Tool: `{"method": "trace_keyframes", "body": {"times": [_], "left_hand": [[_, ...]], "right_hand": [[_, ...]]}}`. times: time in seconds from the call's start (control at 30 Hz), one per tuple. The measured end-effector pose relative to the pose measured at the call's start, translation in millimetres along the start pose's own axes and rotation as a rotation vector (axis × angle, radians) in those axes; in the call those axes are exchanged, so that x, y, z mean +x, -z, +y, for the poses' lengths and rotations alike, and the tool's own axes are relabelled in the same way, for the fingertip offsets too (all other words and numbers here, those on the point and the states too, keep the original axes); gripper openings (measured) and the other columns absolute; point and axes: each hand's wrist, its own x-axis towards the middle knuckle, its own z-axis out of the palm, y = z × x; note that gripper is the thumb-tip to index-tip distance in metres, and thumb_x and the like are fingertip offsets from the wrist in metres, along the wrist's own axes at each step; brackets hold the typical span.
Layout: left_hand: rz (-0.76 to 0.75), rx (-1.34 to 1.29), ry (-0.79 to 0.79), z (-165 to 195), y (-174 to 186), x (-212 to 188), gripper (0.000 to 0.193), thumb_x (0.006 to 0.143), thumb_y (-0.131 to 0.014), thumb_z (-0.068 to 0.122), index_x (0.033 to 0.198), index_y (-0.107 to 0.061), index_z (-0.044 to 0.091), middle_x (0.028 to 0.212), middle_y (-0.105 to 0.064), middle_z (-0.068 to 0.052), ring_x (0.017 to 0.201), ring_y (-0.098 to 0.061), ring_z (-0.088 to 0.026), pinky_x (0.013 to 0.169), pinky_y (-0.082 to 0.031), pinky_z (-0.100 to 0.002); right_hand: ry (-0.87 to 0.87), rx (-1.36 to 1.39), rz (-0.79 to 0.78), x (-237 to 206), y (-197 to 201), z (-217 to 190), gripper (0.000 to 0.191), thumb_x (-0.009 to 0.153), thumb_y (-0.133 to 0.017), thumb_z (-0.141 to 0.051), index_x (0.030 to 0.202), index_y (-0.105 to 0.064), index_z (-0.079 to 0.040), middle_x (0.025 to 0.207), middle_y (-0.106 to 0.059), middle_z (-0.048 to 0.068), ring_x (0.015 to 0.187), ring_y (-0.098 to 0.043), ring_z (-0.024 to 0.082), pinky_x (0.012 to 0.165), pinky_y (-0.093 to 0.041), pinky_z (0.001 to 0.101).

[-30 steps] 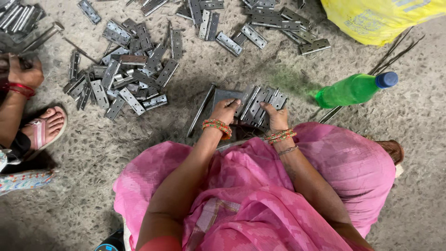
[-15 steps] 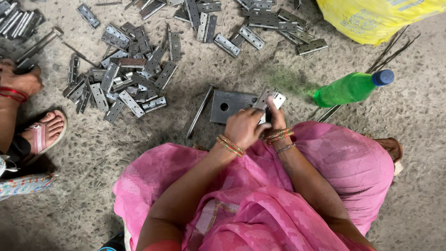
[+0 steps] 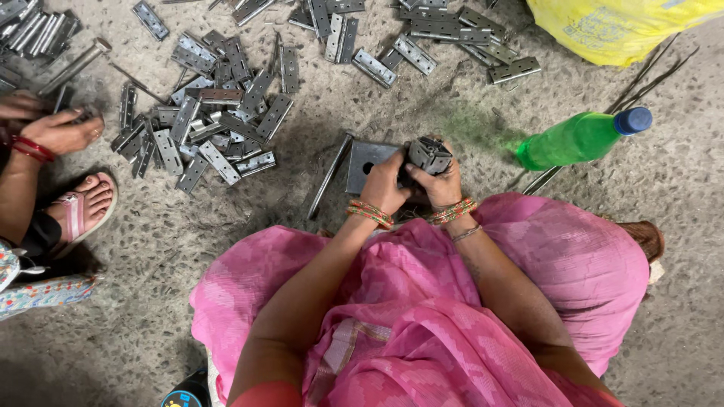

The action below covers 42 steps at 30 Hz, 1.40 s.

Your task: The person sits on the floor and assembles metal hinges by inserting pins into hinge leaves using a metal block and hammer. They repeatedly pick up hinge parts, align them, and strike the pins to secure them, then place the assembled hinges into a nearby bucket.

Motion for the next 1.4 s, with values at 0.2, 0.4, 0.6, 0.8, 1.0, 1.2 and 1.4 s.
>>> {"method": "trace_keyframes", "body": {"times": [0.2,0.4,0.6,0.8,1.0,1.2,1.4], "left_hand": [[0.153,0.067,-0.06,-17,-12,-2,0.065,0.064,-0.072,-0.009,0.126,-0.057,0.0,0.118,-0.068,-0.028,0.109,-0.064,-0.048,0.088,-0.055,-0.049],[0.17,0.026,-0.032,-30,-18,-5,0.06,0.068,-0.068,-0.011,0.126,-0.059,0.002,0.115,-0.069,-0.026,0.108,-0.066,-0.047,0.087,-0.056,-0.049],[0.118,0.208,-0.07,-24,-11,-2,0.064,0.065,-0.07,-0.006,0.127,-0.057,0.002,0.115,-0.069,-0.027,0.102,-0.066,-0.048,0.089,-0.054,-0.052],[0.169,0.603,0.265,-37,45,9,0.048,0.075,-0.072,0.007,0.122,-0.066,0.011,0.108,-0.072,-0.023,0.097,-0.072,-0.042,0.087,-0.058,-0.048],[0.005,0.694,0.857,-58,103,-11,0.022,0.09,-0.068,0.02,0.109,-0.073,0.009,0.119,-0.071,-0.021,0.109,-0.07,-0.04,0.088,-0.059,-0.048],[0.07,0.749,0.906,-58,92,-26,0.021,0.097,-0.06,0.019,0.11,-0.074,0.01,0.116,-0.074,-0.019,0.11,-0.072,-0.039,0.09,-0.059,-0.049],[0.053,0.625,0.949,-76,102,-23,0.027,0.092,-0.061,0.021,0.111,-0.071,0.004,0.116,-0.069,-0.026,0.109,-0.067,-0.046,0.091,-0.056,-0.053]], "right_hand": [[0.12,-0.355,-0.08,4,0,10,0.052,0.072,-0.081,0.007,0.121,-0.067,-0.005,0.119,-0.072,0.004,0.11,-0.066,0.011,0.1,-0.054,0.029],[0.052,-0.302,-0.078,0,2,24,0.05,0.07,-0.084,0.005,0.116,-0.07,-0.007,0.114,-0.074,0.004,0.105,-0.068,0.012,0.097,-0.057,0.0295],[0.214,-0.451,-0.094,4,1,19,0.049,0.07,-0.085,0.004,0.116,-0.069,-0.006,0.117,-0.073,0.005,0.109,-0.068,0.013,0.1,-0.055,0.0298],[0.058,-0.381,-0.019,5,-3,24,0.037,0.076,-0.087,0.002,0.107,-0.068,-0.007,0.105,-0.075,0.001,0.097,-0.069,0.009,0.089,-0.058,0.0272],[0.081,-0.481,-0.025,4,-2,22,0.036,0.074,-0.087,0.0,0.105,-0.07,-0.008,0.099,-0.075,0.0,0.092,-0.067,0.006,0.085,-0.057,0.0259],[0.03,-0.565,-0.014,5,-2,26,0.04,0.07,-0.09,-0.006,0.105,-0.07,-0.008,0.092,-0.075,0.001,0.087,-0.068,0.005,0.081,-0.057,0.0256],[0.024,-0.504,0.014,5,-5,54,0.041,0.069,-0.087,-0.006,0.106,-0.07,-0.009,0.087,-0.074,0.002,0.081,-0.066,0.008,0.077,-0.056,0.0273]]}}
